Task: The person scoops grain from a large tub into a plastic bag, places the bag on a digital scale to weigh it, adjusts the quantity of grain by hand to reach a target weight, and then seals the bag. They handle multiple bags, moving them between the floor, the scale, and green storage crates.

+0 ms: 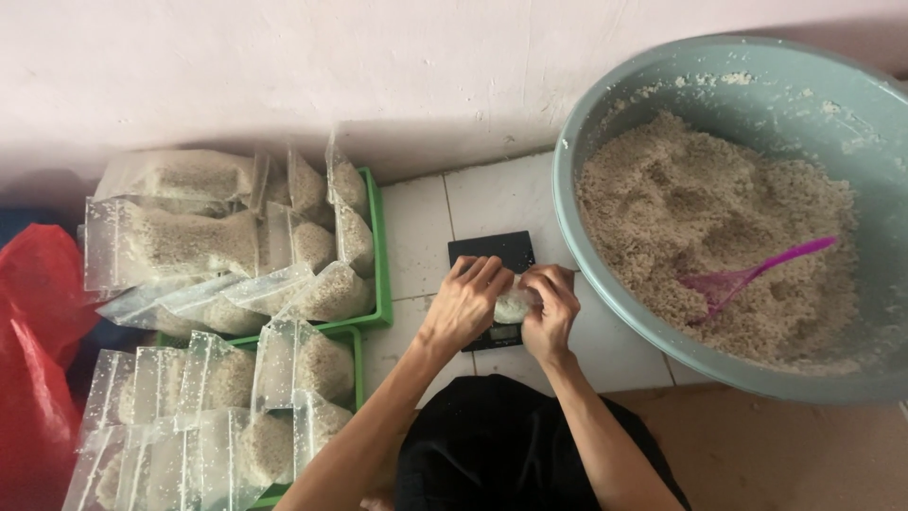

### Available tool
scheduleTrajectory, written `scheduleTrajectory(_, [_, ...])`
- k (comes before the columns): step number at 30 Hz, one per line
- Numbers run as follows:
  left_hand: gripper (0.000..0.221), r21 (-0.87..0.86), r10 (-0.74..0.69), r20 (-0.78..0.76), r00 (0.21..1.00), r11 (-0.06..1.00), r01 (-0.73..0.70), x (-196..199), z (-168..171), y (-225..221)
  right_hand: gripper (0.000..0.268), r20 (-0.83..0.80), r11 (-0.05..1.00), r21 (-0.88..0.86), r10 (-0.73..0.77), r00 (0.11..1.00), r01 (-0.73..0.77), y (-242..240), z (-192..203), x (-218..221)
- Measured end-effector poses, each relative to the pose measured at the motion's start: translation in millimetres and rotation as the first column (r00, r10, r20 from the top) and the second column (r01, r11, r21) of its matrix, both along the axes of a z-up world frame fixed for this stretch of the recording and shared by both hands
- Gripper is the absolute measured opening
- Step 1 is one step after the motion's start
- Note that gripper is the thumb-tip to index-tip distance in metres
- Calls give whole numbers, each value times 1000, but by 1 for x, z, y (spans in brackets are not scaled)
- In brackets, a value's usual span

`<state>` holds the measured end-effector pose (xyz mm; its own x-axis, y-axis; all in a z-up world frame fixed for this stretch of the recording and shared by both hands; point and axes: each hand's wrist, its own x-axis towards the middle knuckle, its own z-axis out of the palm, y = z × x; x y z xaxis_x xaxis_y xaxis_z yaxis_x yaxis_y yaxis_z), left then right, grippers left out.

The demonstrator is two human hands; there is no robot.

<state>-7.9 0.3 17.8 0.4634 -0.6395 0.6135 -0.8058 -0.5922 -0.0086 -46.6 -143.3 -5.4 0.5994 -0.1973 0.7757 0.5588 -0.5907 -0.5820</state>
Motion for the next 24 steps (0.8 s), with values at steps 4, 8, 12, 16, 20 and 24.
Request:
scheduleTrajectory(4, [16,23,16,-22,1000,1000,-15,3,-5,3,26,-1,1000,10,20,1000,-20,2,-7,1])
scheduleTrajectory(8, [8,-76,41,-119,992,996,-50,15,-30,4,12,48,989,134,47,998,-54,5,-22,0])
scheduleTrajectory(12, [5,-168,198,-214,957,957,-236,15,-3,19,38,52,981,194,1,999,-11,0,-24,-4])
scheduleTrajectory(16, [5,-241,291,-227,929,908,-343,6,102,66,34,31,982,186,-28,999,22,0,-34,2])
scheduleTrajectory(20, [5,-154,508,-116,853,840,-521,4,183,126,33,-18,989,145,-14,1000,17,-1,-43,7])
scheduleTrajectory(24, [21,-166,531,-141,836,820,-548,20,211,186,41,16,996,81,44,999,-45,7,-18,-1])
